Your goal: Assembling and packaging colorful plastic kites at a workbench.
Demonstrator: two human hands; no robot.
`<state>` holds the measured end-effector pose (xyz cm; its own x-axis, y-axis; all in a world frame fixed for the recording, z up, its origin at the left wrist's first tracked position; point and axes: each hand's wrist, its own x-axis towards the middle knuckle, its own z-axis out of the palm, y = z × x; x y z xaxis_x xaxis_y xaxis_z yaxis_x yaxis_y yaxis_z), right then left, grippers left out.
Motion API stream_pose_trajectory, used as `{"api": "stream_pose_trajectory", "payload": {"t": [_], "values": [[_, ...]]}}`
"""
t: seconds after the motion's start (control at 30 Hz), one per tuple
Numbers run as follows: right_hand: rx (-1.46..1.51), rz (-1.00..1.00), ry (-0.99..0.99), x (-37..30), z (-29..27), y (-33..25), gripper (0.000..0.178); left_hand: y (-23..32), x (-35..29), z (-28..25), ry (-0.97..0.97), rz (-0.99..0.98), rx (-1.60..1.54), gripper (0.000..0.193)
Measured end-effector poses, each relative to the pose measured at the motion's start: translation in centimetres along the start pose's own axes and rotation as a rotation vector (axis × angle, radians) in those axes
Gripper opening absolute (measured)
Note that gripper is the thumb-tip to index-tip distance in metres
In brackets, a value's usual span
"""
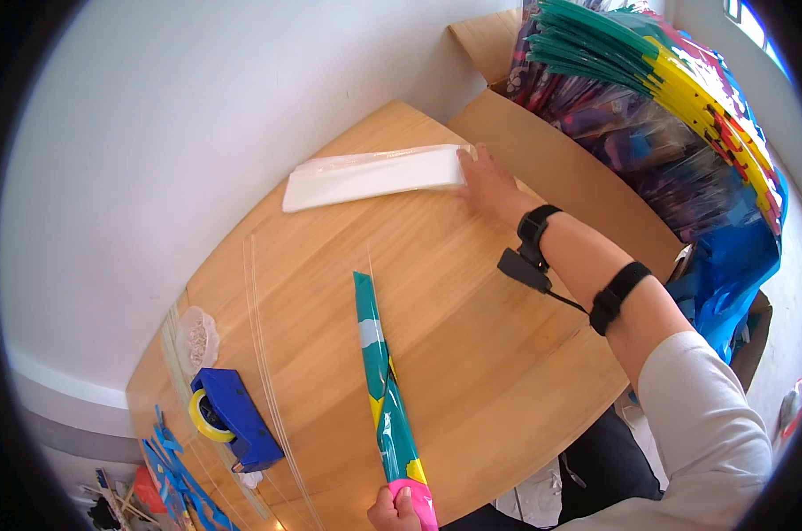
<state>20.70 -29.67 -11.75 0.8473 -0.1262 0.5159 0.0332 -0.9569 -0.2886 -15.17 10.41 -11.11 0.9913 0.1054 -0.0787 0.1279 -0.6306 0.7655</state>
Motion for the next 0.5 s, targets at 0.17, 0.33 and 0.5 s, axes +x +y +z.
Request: {"api": "stream_pose_trajectory", "payload": {"t": [0.17,0.33,0.5], "values": [[-0.076,-0.035,-0.360,2.2,1.2,0.2,0.018,-0.8,-0.1,-0.3,-0.016,-0.079,-0.047,0.011],[0.303,0.291,-0.315,3.6,2.2,1.6,0.016,-1.8,-0.3,-0.6,-0.037,-0.103,0.025,0.011],[1.479,0.946,-0.056,8.5,2.6,-2.2,0.027,-2.1,-0.4,-0.3,-0.006,-0.084,0.001,0.012]]}}
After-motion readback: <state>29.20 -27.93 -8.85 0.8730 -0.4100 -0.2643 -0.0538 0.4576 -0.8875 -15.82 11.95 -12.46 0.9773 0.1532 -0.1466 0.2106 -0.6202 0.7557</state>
